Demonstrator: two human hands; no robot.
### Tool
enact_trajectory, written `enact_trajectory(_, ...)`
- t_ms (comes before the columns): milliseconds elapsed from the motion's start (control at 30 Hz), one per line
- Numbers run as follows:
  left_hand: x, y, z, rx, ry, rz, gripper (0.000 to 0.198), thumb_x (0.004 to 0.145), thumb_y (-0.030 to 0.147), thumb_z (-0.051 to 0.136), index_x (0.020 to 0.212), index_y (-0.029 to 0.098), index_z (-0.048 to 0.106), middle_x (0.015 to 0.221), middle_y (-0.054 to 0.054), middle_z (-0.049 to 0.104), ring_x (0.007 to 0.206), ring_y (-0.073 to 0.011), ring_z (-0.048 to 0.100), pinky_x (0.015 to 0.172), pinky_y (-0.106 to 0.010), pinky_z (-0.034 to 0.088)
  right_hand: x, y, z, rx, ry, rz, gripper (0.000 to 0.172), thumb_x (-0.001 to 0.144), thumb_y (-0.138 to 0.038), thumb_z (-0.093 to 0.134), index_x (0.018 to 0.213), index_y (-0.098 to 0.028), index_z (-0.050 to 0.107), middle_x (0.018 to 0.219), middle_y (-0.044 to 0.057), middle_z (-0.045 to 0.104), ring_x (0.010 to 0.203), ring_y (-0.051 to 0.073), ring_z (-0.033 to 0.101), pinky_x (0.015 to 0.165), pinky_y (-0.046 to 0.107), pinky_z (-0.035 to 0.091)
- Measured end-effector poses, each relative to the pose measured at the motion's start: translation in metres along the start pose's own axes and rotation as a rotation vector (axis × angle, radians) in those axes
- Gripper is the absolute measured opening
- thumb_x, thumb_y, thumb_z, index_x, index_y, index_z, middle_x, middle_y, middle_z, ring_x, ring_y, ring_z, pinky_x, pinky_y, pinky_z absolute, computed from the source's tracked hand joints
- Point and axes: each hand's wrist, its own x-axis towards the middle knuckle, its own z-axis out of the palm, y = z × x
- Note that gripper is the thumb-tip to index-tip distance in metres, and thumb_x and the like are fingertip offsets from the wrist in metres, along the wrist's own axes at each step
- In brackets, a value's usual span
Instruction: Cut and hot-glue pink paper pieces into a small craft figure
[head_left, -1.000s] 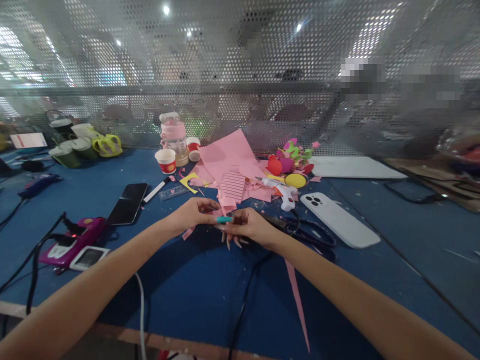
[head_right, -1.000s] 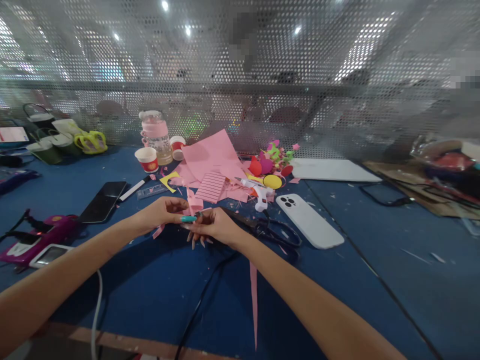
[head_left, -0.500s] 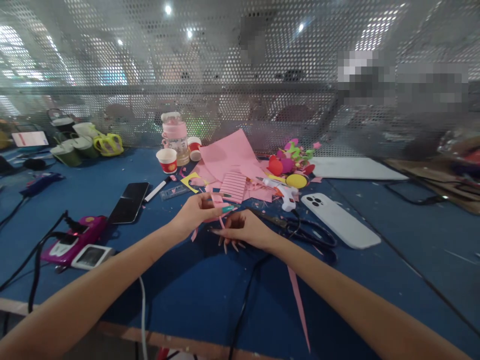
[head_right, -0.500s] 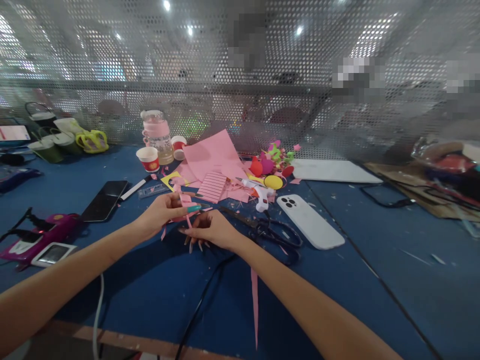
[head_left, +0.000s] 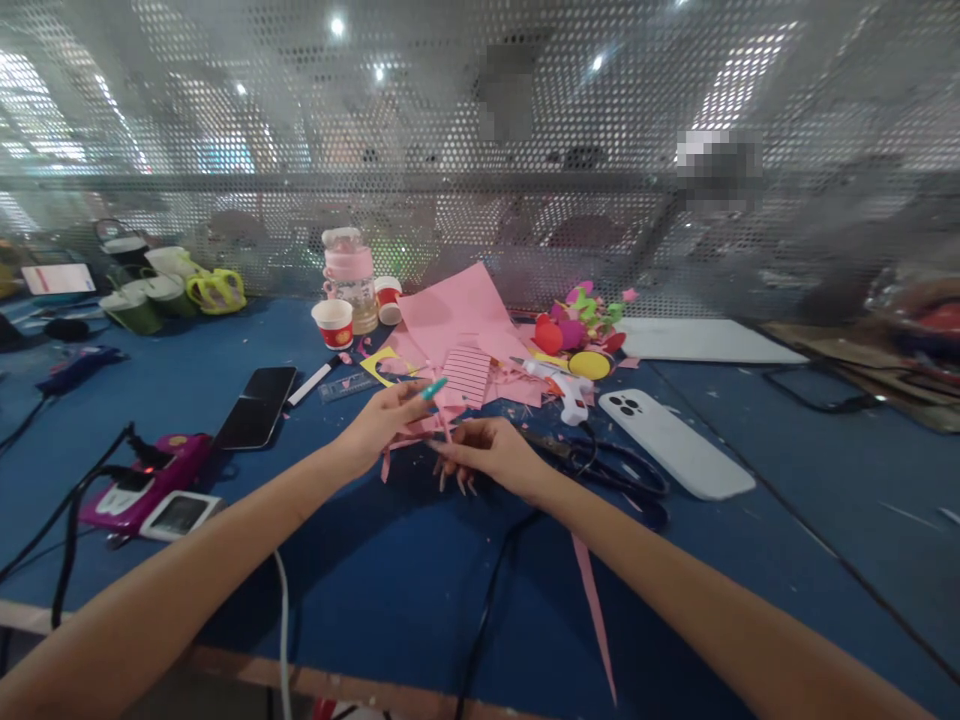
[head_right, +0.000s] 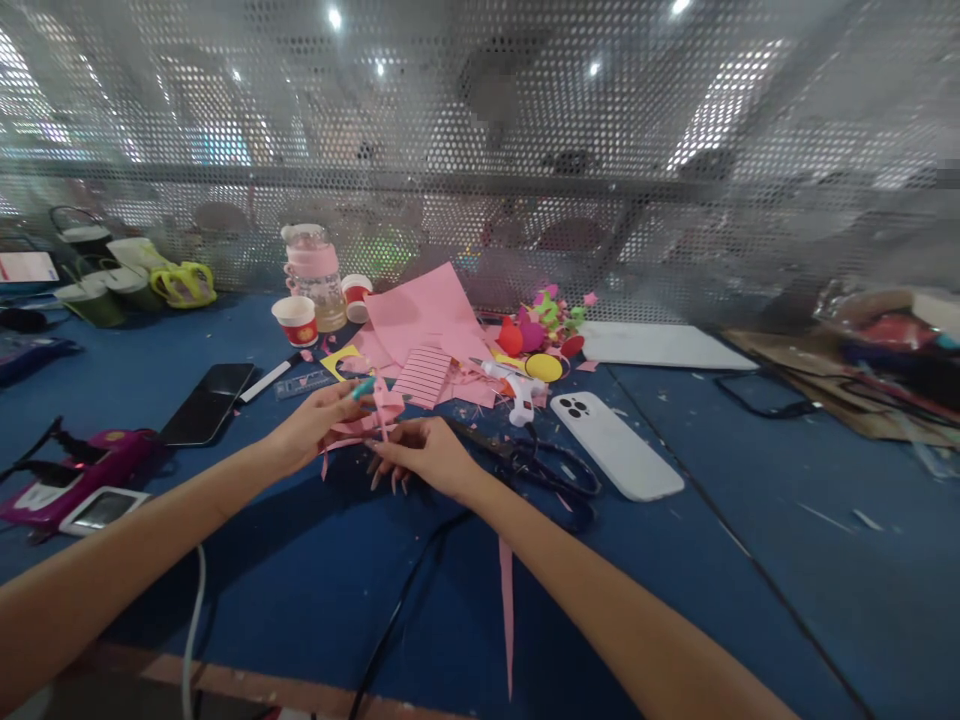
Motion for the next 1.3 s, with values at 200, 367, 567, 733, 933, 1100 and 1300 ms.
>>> enact_trajectory(200,0.005,0.007,-0.009,0.127,-0.003,-0.054,0.024,0.064,0.035,0.069,0.073,0.014,0.061,0.058,-0.002,0.064,0.049,-0.0117,0.058,0.050,-0.025,0.047,0.003,-0.008,-0.015,0.044,0.108,-0.131,0.035,0.053,-0.045,0.072,0.053,-0.015,0.055,0.050,-0.001,0.061,0.036,0.006,0.050,0.035,0.019,0.039)
enact_trajectory(367,0.005,0.006,-0.009,0.156,0.040,0.101,0.028,0.059,0.037,0.070,0.055,0.014,0.055,0.052,0.000,0.060,0.045,-0.0087,0.054,0.046,-0.022,0.043,0.006,-0.007,-0.022,0.076,0.153,-0.154,0.034,0.053,-0.044,0.072,0.052,-0.016,0.053,0.051,-0.001,0.061,0.036,0.006,0.049,0.036,0.020,0.040)
enact_trajectory(567,0.001,0.005,-0.007,0.353,-0.002,0.254,0.029,0.057,0.039,0.070,0.051,0.015,0.055,0.047,0.003,0.053,0.038,-0.0048,0.042,0.039,-0.019,0.033,0.008,-0.007,-0.020,-0.023,0.218,-0.134,0.033,0.053,-0.047,0.070,0.053,-0.017,0.057,0.052,0.000,0.062,0.038,0.006,0.048,0.038,0.020,0.039)
enact_trajectory(733,-0.008,-0.001,0.002,0.447,-0.065,0.302,0.023,0.063,0.038,0.065,0.062,0.015,0.060,0.054,0.002,0.054,0.048,-0.0063,0.044,0.045,-0.020,0.034,0.007,-0.006,-0.009,-0.075,0.245,-0.145,0.036,0.051,-0.050,0.070,0.051,-0.018,0.053,0.044,-0.003,0.055,0.034,0.007,0.045,0.033,0.021,0.034)
enact_trajectory(933,-0.008,-0.006,0.004,0.434,-0.062,0.303,0.025,0.064,0.035,0.065,0.059,0.015,0.051,0.056,0.004,0.050,0.050,-0.0062,0.043,0.049,-0.020,0.035,0.003,-0.005,0.005,-0.022,0.170,-0.182,0.035,0.053,-0.050,0.070,0.054,-0.018,0.053,0.042,-0.005,0.052,0.035,0.009,0.048,0.036,0.022,0.040)
enact_trajectory(1100,-0.006,-0.007,0.006,0.367,0.186,0.280,0.032,0.051,0.022,0.074,0.065,0.016,0.046,0.056,0.008,0.044,0.049,-0.0054,0.042,0.044,-0.018,0.032,0.002,-0.002,0.008,-0.018,0.132,-0.174,0.034,0.055,-0.049,0.069,0.057,-0.018,0.054,0.047,-0.003,0.057,0.040,0.010,0.052,0.040,0.023,0.043)
enact_trajectory(1300,-0.004,-0.012,0.009,0.128,0.119,0.114,0.047,0.049,0.023,0.076,0.086,0.015,0.048,0.069,0.003,0.058,0.056,-0.0090,0.057,0.052,-0.021,0.043,0.002,-0.002,0.010,-0.030,0.128,-0.172,0.032,0.055,-0.047,0.069,0.060,-0.016,0.060,0.054,0.000,0.061,0.044,0.010,0.054,0.042,0.021,0.043)
